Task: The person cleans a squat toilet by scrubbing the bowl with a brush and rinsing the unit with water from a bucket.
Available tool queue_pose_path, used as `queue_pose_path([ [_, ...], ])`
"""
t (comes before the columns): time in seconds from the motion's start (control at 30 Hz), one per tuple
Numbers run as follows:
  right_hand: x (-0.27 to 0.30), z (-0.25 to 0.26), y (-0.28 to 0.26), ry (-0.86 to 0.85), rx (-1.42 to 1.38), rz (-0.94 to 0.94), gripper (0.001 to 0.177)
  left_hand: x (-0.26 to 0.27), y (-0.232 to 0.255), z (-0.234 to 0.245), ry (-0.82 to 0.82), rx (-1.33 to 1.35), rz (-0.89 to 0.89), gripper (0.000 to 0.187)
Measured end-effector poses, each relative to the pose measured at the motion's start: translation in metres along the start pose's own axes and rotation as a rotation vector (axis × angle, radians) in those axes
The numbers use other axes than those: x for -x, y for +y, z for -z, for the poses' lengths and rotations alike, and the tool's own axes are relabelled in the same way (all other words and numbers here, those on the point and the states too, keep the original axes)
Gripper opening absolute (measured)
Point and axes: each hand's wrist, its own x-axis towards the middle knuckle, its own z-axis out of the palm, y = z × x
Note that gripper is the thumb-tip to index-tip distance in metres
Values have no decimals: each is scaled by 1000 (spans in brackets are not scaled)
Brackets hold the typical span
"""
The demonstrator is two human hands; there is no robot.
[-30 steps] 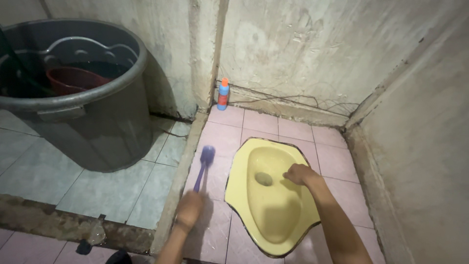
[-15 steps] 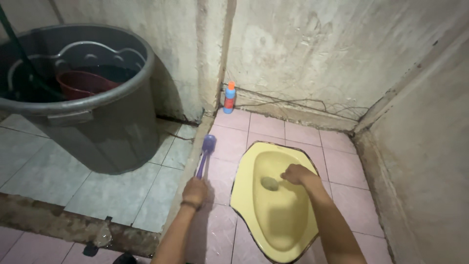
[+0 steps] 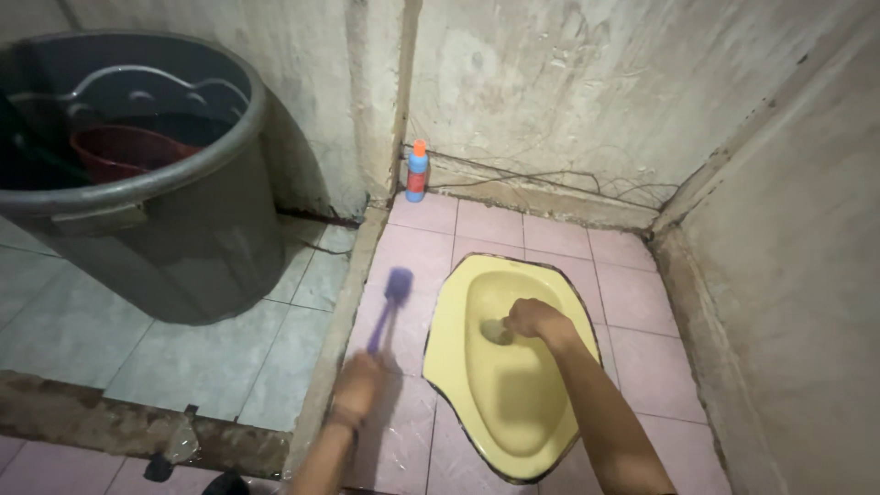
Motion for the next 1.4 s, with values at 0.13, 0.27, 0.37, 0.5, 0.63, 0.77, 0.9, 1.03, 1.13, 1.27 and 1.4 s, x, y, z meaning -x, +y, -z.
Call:
queue_pose_path([
  [0.13, 0, -3, 3, -29, 85, 60, 47, -67, 22, 3, 41, 31, 91, 42],
  [0.27, -3, -11, 10, -2, 40, 45, 44, -60, 39, 3, 65, 77, -37, 46],
  [0.37, -4, -9, 15, -12, 36, 24, 45, 6, 55, 9, -141, 45, -38, 54],
  [0.5, -4, -9, 14, -33, 40, 40, 46, 69, 55, 19, -111, 48, -23, 54],
  [0.63, -3, -9, 13, -35, 8, -32, 46, 24, 35, 17, -50, 57, 6, 56],
  [0.77, 2, -7, 11, -13, 11, 28, 43, -54, 28, 16, 31, -19, -46, 49],
  [0.9, 0, -8, 20, 0, -15, 52, 42, -75, 22, 15, 10, 48, 4, 47],
  [1.03, -6, -11, 26, -8, -24, 31, 43, -57, -4, 17, 21, -23, -5, 39],
  [1.13, -10, -12, 28, -27, -31, 1, 41, -24, -20, 33, -41, -88, -56, 35],
  [1.27, -14, -13, 25, -12, 3, 40, 41, 9, -14, 42, -3, -109, -74, 35],
  [1.4, -16, -15, 22, -13, -4, 41, 38, 23, -1, 44, 76, -135, -64, 41],
])
